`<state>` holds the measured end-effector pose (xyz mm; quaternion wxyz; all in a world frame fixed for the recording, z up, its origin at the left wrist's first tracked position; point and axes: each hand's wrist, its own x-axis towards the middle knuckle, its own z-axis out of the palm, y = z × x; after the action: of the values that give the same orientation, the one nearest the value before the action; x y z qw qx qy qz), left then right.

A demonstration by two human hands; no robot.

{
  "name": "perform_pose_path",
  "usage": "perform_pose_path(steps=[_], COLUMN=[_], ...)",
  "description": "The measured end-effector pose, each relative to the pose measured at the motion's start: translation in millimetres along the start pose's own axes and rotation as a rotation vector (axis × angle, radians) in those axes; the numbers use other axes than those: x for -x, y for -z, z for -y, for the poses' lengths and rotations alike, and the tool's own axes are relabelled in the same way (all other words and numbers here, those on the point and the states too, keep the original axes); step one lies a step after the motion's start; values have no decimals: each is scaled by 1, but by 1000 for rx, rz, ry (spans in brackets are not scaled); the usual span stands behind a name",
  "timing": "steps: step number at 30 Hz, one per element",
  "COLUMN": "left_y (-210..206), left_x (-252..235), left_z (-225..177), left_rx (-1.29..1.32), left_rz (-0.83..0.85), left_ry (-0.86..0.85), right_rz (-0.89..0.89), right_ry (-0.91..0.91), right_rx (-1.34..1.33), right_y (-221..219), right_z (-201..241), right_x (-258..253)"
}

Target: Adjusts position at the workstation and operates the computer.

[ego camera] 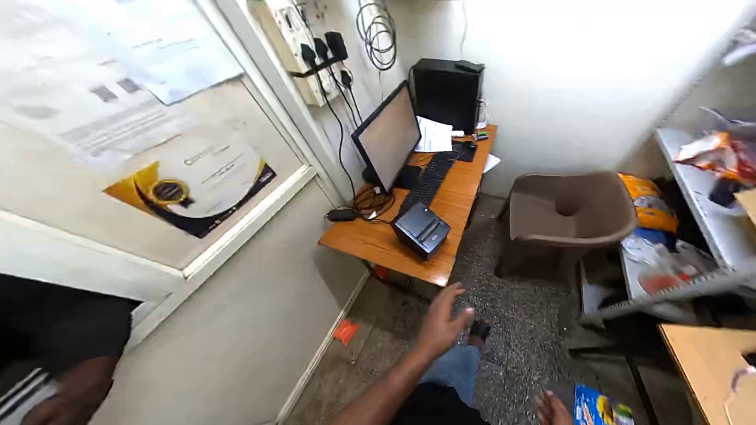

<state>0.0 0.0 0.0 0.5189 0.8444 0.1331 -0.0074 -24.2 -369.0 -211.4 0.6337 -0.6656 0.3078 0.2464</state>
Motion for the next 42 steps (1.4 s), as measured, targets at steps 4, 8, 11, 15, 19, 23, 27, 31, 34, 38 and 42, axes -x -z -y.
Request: perform_pose_path(steps=[4,8,11,15,19,23,27,31,34,38,42], left_y=[-118,-204,-202,-157,-79,-24,-42,-56,-70,-61,-61], left_x=[-129,-268,-358,-438,-527,-599,-617,-630,-628,-630,-628], left_z=[-75,-44,-49,-154,-140,3,137,174,177,178,178], left_rx=[4,90,570,1158,872,-146,-565,-785,-780,-696,-636], left_rz=[7,-43,32,36,-216,-528,-481,-493,-554,-519,-525], left_ry=[-557,-563,-27,424,31,310,697,736,736,751,729], right_rz=[221,448,377,178,486,725,900,801,807,796,798], right_ry=[71,546,1039,1165,507,899,1091,1367,1447,1566,1662], right_rx=[-455,-365,-149,236,772,963,1144,1214,1193,1071,1126], right_y=[-98,-122,-105,-190,-258,-306,-443,-595,-656,-694,-698], right_z=[193,409,531,561,616,611,685,742,748,733,721], right_x=[-37,-69,-104,-147,-214,-436,-549,-648,-689,-715,-724])
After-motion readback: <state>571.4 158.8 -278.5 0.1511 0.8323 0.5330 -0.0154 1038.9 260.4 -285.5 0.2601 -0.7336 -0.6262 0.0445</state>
